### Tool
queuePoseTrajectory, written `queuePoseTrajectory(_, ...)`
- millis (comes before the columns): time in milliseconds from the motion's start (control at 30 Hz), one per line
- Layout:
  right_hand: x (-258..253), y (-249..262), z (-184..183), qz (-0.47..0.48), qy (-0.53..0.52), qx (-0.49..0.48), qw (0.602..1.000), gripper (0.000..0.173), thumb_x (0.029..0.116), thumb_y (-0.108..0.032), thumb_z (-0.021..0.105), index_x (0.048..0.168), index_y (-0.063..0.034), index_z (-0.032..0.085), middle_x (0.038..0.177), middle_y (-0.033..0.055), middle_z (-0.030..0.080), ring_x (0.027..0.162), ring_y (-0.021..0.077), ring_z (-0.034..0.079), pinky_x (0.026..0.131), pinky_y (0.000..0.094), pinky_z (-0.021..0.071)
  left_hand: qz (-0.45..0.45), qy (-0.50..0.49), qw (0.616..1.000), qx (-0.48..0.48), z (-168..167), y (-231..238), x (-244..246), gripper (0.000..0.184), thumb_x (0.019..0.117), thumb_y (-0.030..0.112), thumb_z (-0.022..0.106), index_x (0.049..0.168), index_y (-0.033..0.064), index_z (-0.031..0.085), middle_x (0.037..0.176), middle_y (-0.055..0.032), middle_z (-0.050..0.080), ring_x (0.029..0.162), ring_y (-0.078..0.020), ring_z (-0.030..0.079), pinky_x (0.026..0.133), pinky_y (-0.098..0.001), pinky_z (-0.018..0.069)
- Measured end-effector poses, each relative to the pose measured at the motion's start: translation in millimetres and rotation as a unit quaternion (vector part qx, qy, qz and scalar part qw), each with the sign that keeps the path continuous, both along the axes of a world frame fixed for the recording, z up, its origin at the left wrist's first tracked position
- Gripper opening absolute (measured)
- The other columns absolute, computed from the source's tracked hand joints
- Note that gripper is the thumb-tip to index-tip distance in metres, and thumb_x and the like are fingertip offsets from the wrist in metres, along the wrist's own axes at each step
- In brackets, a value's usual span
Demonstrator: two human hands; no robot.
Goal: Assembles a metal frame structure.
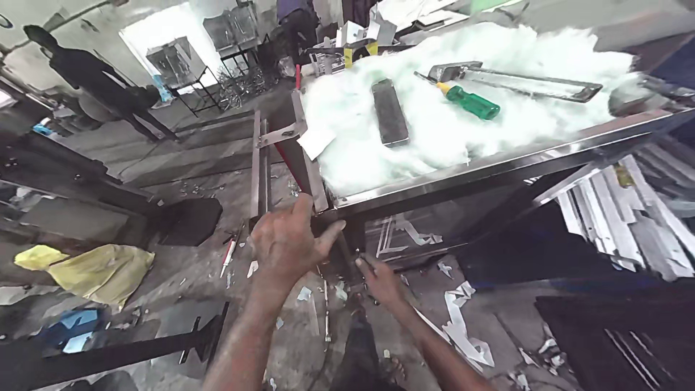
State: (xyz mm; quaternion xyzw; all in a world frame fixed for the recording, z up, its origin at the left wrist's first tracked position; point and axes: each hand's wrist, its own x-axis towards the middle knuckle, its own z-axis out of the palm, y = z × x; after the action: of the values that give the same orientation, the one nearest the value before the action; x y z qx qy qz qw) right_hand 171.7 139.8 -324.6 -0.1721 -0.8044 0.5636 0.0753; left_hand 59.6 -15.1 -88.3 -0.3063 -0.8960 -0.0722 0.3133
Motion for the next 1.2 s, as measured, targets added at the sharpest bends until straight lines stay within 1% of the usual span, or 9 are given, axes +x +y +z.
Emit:
queuePoseTrajectory(67, -0.1, 1.3, -1.2, 0.004, 0.012, 0.013, 1.000, 0.031, 0.1068, -0.031, 0.052, 0.120, -0.0114, 0.073, 0.108, 0.0012, 0.075, 0.103, 0.0117, 0.070, 0.097, 0.0395, 0.0564, -0.001, 0.003, 1.000, -0.001, -0.4, -0.4, -0.1, 0.066, 0.0789, 0.079, 0.063, 0.095, 0.0159, 0.068, 0.064, -0.0023, 0.063, 0.057, -0.0240, 0.063, 0.053, -0.0466, 0.0490)
queuePoseTrajectory(167, 4.5, -0.3, -2.7, -0.003, 0.019, 0.039, 0.999, 0.030, 0.1061, -0.028, 0.054, 0.118, -0.0097, 0.075, 0.107, 0.0042, 0.076, 0.102, 0.0164, 0.072, 0.096, 0.0447, 0.0567, -0.006, -0.002, 1.000, -0.009, 1.5, -1.9, 1.9, 0.068, 0.0776, 0.082, 0.061, 0.092, 0.0163, 0.065, 0.063, -0.0025, 0.061, 0.056, -0.0249, 0.063, 0.052, -0.0465, 0.0476)
queuePoseTrajectory(233, 16.7, -2.4, -7.8, -0.005, 0.031, 0.054, 0.998, 0.032, 0.1056, -0.028, 0.053, 0.115, -0.0084, 0.076, 0.103, 0.0056, 0.077, 0.096, 0.0184, 0.073, 0.091, 0.0470, 0.0582, -0.025, -0.027, 0.999, -0.014, 6.5, -5.6, 1.5, 0.079, 0.0718, 0.088, 0.060, 0.099, 0.0150, 0.068, 0.067, -0.0038, 0.065, 0.058, -0.0256, 0.064, 0.052, -0.0482, 0.0487)
queuePoseTrajectory(367, 40.3, -5.6, -14.3, -0.009, 0.045, 0.048, 0.998, 0.031, 0.1054, -0.030, 0.051, 0.111, -0.0115, 0.076, 0.094, 0.0009, 0.076, 0.084, 0.0122, 0.072, 0.082, 0.0407, 0.0609, -0.039, -0.064, 0.997, -0.035, 11.2, -10.4, 4.1, 0.096, 0.0618, 0.098, 0.056, 0.110, 0.0154, 0.067, 0.070, -0.0036, 0.065, 0.059, -0.0250, 0.063, 0.051, -0.0486, 0.0487)
queuePoseTrajectory(567, 24.3, -4.8, 2.4, -0.019, 0.033, 0.028, 0.999, 0.030, 0.1061, -0.029, 0.053, 0.116, -0.0103, 0.075, 0.103, 0.0031, 0.076, 0.097, 0.0131, 0.072, 0.092, 0.0407, 0.0586, -0.020, -0.042, 0.999, -0.018, 7.2, -5.0, 5.8, 0.083, 0.0714, 0.089, 0.060, 0.107, 0.0145, 0.068, 0.071, -0.0053, 0.067, 0.062, -0.0274, 0.065, 0.054, -0.0505, 0.0506)
queuePoseTrajectory(667, -0.2, -6.3, -2.7, -0.037, 0.048, 0.024, 0.998, 0.028, 0.1051, -0.029, 0.055, 0.111, -0.0113, 0.076, 0.102, 0.0025, 0.076, 0.098, 0.0127, 0.071, 0.093, 0.0409, 0.0577, 0.019, 0.008, 1.000, 0.012, -0.8, 4.2, 5.7, 0.068, 0.0761, 0.080, 0.064, 0.098, 0.0154, 0.069, 0.068, -0.0037, 0.065, 0.061, -0.0252, 0.064, 0.058, -0.0484, 0.0498)
queuePoseTrajectory(833, -4.0, -6.7, -8.4, -0.041, 0.069, 0.013, 0.997, 0.027, 0.1051, -0.027, 0.056, 0.116, -0.0114, 0.076, 0.105, 0.0013, 0.077, 0.099, 0.0105, 0.072, 0.094, 0.0389, 0.0583, 0.022, 0.012, 1.000, 0.016, -2.4, 5.2, 4.5, 0.068, 0.0755, 0.080, 0.065, 0.098, 0.0163, 0.069, 0.070, -0.0033, 0.067, 0.063, -0.0246, 0.065, 0.061, -0.0483, 0.0503)
queuePoseTrajectory(1067, 11.5, 1.6, -7.7, -0.056, 0.043, -0.009, 0.997, 0.028, 0.1028, -0.030, 0.060, 0.120, -0.0113, 0.073, 0.107, 0.0044, 0.075, 0.097, 0.0123, 0.071, 0.091, 0.0386, 0.0593, -0.007, -0.010, 1.000, -0.005, 3.2, -0.7, 0.6, 0.064, 0.0745, 0.076, 0.070, 0.096, 0.0163, 0.065, 0.064, -0.0028, 0.061, 0.057, -0.0256, 0.062, 0.054, -0.0476, 0.0477)
queuePoseTrajectory(1200, 18.0, 12.6, 6.6, -0.027, 0.040, 0.040, 0.998, 0.033, 0.1030, -0.032, 0.059, 0.122, -0.0081, 0.072, 0.106, 0.0079, 0.075, 0.097, 0.0156, 0.071, 0.090, 0.0407, 0.0591, 0.017, -0.033, 0.999, 0.003, 10.9, 3.9, 12.2, 0.068, 0.0849, 0.078, 0.059, 0.104, 0.0128, 0.065, 0.068, -0.0093, 0.063, 0.063, -0.0330, 0.065, 0.056, -0.0540, 0.0493)
